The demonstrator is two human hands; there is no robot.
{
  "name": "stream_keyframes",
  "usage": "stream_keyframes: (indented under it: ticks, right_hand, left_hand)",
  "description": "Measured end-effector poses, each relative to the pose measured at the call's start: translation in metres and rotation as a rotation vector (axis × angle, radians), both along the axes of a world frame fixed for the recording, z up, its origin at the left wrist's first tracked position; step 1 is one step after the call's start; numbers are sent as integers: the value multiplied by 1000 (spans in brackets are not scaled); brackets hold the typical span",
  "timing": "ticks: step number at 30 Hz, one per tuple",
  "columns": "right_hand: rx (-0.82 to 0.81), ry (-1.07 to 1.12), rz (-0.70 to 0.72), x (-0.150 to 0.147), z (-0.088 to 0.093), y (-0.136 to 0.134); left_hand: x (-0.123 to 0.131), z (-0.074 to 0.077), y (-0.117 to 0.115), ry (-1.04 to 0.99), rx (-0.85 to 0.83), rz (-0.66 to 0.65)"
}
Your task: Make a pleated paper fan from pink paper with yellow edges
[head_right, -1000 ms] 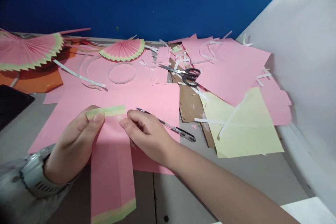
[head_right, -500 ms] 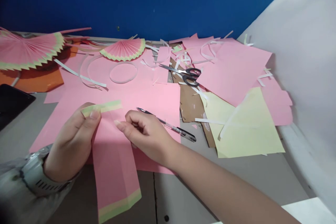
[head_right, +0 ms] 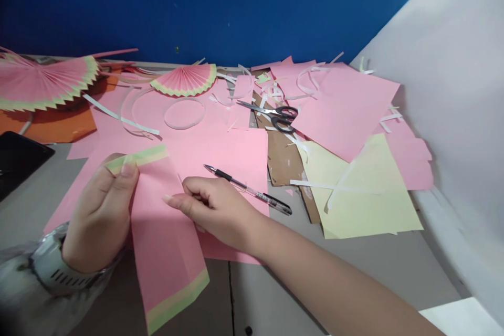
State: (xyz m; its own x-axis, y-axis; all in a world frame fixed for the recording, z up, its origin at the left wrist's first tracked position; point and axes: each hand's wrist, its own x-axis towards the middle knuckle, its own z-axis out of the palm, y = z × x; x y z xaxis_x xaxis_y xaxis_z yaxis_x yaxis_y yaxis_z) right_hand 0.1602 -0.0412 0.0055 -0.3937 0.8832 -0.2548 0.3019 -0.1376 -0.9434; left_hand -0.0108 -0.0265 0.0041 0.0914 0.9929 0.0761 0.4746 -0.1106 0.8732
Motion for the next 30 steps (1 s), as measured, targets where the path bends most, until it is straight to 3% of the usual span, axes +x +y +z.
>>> stream_keyframes:
  ticks: [4, 9, 15, 24, 30]
  right_hand:
    - [23, 35, -83, 0, -4, -2]
    - [8, 121, -194, 3, -10, -2]
    - [0, 81, -137, 2, -9, -1]
    - [182, -22, -327, 3, -9, -1]
    - [156, -14, -264, 2, -11, 0]
  left_hand:
    - [2, 0, 0, -110, -45, 7]
    - [5, -4, 1, -195, -310, -274]
    - [6, -6, -1, -220, -311, -231]
    - [7, -4, -1, -149, -375, -296]
    - [7, -6, 0, -91, -312, -276]
